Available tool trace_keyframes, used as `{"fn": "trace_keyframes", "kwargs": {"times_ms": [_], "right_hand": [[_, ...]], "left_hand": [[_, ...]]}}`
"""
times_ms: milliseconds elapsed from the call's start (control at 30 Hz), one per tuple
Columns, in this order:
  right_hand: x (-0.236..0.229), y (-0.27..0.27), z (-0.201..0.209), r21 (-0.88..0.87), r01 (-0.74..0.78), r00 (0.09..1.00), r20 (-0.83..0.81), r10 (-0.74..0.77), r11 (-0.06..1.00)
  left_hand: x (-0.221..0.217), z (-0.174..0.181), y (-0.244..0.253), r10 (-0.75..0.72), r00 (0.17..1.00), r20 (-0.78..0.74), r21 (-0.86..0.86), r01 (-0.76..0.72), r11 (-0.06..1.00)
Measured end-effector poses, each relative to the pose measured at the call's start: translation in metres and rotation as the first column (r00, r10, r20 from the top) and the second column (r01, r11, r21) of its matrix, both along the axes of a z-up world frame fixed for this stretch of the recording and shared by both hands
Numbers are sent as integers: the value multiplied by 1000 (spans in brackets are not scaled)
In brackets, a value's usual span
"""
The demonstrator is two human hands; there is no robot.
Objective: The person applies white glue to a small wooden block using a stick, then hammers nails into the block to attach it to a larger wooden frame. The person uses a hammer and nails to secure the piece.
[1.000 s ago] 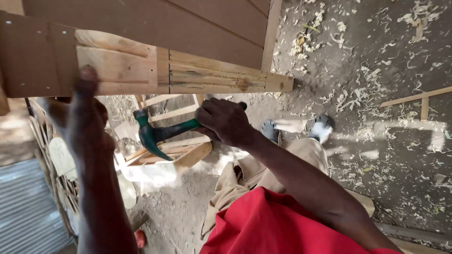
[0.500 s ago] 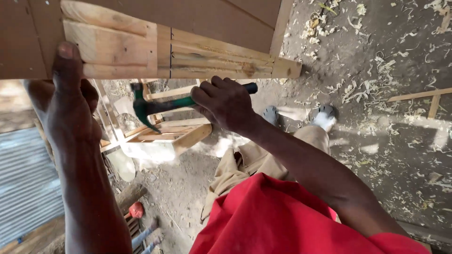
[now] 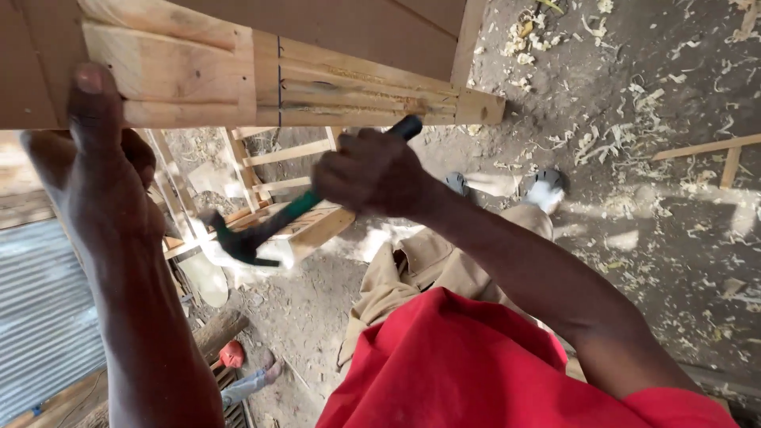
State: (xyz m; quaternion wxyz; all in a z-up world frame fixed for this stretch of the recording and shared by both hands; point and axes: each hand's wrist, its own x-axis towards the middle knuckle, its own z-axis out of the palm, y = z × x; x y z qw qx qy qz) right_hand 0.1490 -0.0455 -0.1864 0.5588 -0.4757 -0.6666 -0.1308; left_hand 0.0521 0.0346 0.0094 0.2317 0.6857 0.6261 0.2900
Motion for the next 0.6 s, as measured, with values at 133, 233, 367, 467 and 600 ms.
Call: {"fn": "trace_keyframes", "kwargs": {"times_ms": [133,233,367,467,600], "right_hand": [[9,-1,-15,-245,43,998,-43,-55,968],[11,-11,-16,-264,-67,993,-112,39,962],[2,-35,-26,-359,-220,914,-401,63,907],[0,-48,-40,-415,-248,862,-507,4,875],[-8,-56,-54,-446,-355,817,-575,41,821]], "left_hand": [[1,4,-5,59,996,-71,-18,-60,998],[-1,-1,4,6,998,-65,-35,-8,999],[-16,-19,11,-73,985,156,36,68,997],[-11,-26,10,-49,962,269,51,37,998],[-20,-38,15,111,901,419,44,-143,989]]}}
